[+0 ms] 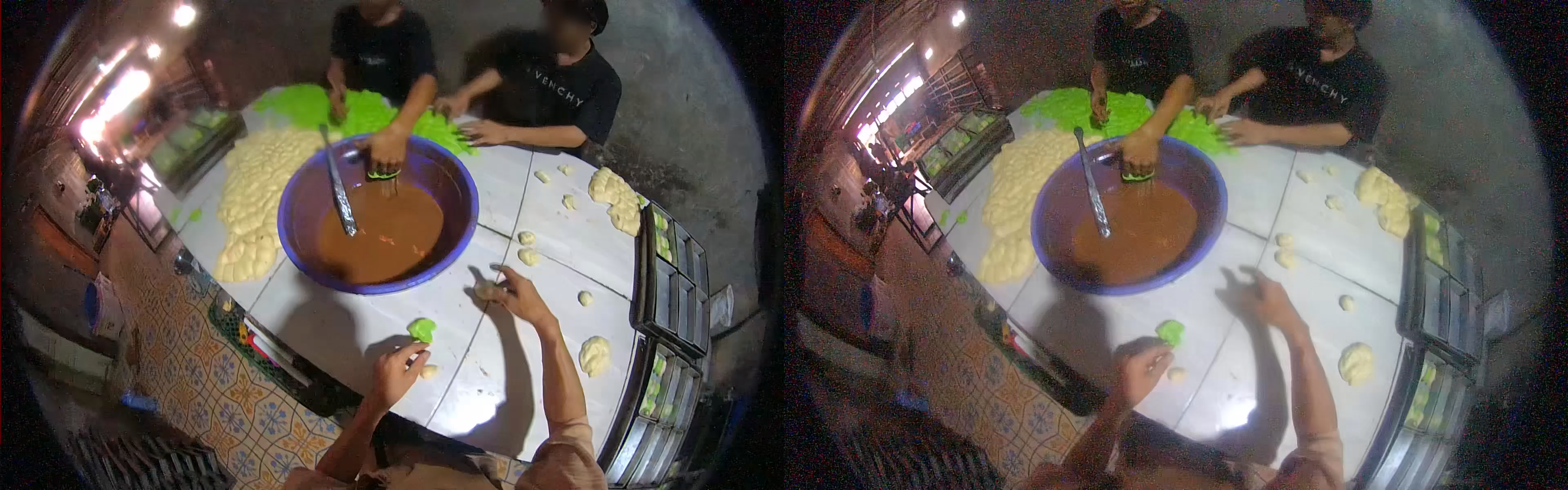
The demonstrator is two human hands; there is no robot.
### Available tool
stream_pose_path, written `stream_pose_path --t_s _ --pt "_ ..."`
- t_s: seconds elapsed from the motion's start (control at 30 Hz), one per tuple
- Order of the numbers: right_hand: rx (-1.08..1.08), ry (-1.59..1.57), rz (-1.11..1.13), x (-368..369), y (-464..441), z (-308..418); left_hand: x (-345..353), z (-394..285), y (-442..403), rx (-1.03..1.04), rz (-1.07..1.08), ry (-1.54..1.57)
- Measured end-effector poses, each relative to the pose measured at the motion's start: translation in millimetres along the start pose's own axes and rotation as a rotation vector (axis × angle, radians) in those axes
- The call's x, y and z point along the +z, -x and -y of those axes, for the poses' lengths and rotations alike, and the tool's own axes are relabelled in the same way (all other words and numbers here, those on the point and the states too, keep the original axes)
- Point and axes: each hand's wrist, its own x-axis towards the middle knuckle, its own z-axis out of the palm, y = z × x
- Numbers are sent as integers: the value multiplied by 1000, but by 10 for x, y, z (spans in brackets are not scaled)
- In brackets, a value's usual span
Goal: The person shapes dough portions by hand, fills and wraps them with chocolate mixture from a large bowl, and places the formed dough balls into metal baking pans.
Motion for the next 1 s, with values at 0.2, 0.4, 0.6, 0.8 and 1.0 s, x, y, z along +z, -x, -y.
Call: stream_pose_path --t_s 0.2,0.4,0.6,0.8,1.0 --pt "-64 97 -55 -93 -845 375 -147 643 -107 147 -264 -94" --pt "106 -199 315 -113 -537 264 -28 718 246 -57 -369 -234" --pt "142 -356 685 301 -195 139 -159 888 235 -150 -369 -209" --pt "245 -337 641 534 453 274 -183 916 120 -81 -317 -172" --pt "267 -352 612 867 648 1012 -552 827 680 -116 -216 -70"
